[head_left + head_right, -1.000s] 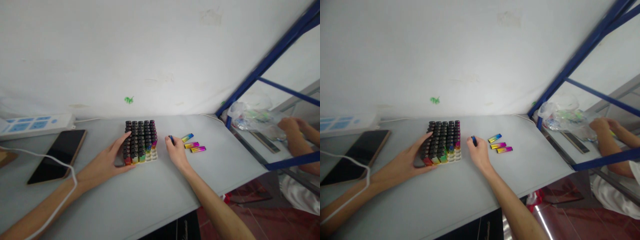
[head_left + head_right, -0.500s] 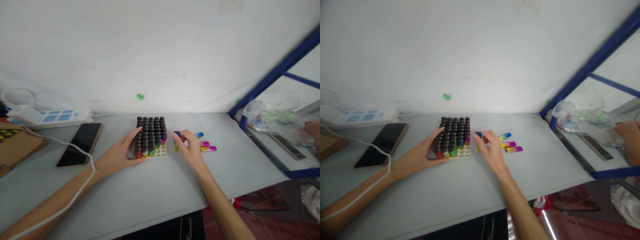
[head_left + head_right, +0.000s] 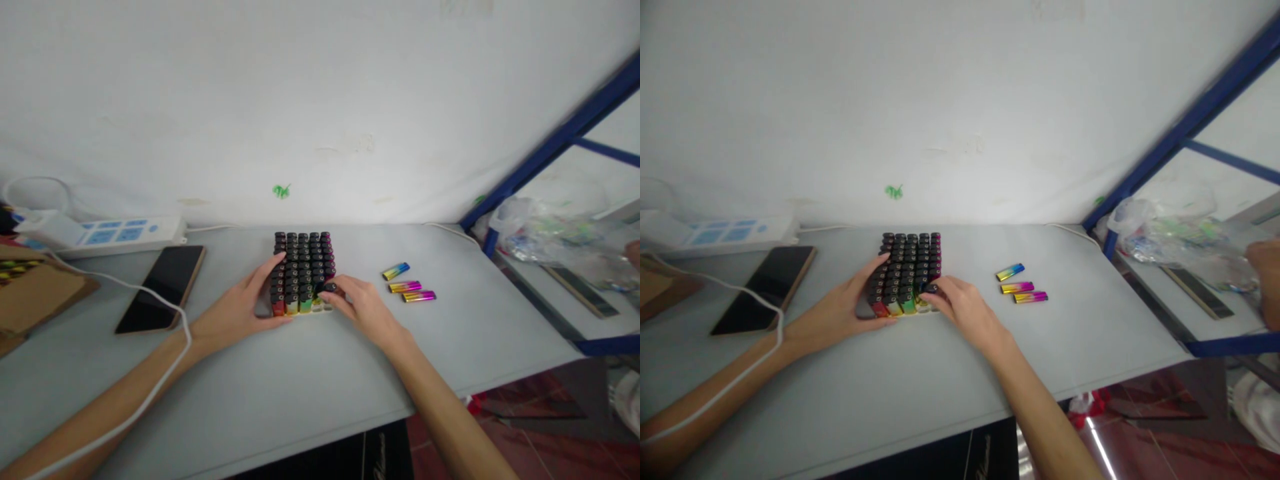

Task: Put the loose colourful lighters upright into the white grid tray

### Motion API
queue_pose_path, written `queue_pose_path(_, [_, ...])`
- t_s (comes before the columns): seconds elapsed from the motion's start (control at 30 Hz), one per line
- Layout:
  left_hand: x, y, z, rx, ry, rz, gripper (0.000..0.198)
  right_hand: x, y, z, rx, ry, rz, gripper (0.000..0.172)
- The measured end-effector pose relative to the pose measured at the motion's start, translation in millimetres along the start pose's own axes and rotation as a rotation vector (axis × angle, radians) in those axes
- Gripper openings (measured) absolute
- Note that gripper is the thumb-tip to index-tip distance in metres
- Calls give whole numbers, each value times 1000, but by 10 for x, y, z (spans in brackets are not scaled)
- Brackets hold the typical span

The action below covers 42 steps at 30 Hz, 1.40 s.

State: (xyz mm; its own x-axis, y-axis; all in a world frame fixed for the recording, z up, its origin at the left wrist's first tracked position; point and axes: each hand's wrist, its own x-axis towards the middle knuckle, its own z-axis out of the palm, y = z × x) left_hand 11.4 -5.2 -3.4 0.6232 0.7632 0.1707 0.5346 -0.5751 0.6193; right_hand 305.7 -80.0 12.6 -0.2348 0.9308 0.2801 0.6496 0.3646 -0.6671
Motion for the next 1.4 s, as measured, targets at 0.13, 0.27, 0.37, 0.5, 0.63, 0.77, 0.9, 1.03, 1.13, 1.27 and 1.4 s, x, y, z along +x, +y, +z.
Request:
queue_pose_path(0.13, [10, -32, 13, -6, 8, 2, 117, 64, -60, 39, -165, -58, 28, 21])
queue_pose_path(0.27, [17, -51, 17, 23, 6, 4, 118, 85, -96, 78, -265, -78, 29, 23])
queue_pose_path(0.37, [17, -85, 24, 62, 16, 4, 113, 39, -84, 36, -222, -67, 11, 29])
queue_pose_path(0.5, [15, -186, 63, 75, 26, -23, 123, -93, 51, -172, -95, 51, 51, 35])
queue_pose_path(0.63, [3, -208, 83, 78, 42, -11, 121, -253, 391, -512, -312, 334, 339, 34])
queue_pose_path(0.77, [8, -131, 47, 112, 35, 5, 118, -288, 684, -808, -570, 415, 615, 30])
queue_pose_path(0.9, [28, -99, 17, 100, 3, -17, 121, -210, 703, -903, -706, 229, 769, 43])
queue_pose_path(1.03, [26, -109, 18, 89, 12, -12, 117, -292, 608, -870, -749, 195, 778, 50])
queue_pose_path(1.13, [21, -114, 20, 83, 10, 11, 116, -468, 581, -826, -757, 226, 772, 59])
queue_pose_path(1.27, [31, -161, 48, 69, 22, 4, 125, -596, 630, -756, -694, 250, 734, 63])
queue_pose_path(1.4, [35, -248, 94, 99, 69, 6, 127, -534, 708, -697, -484, 328, 628, 61])
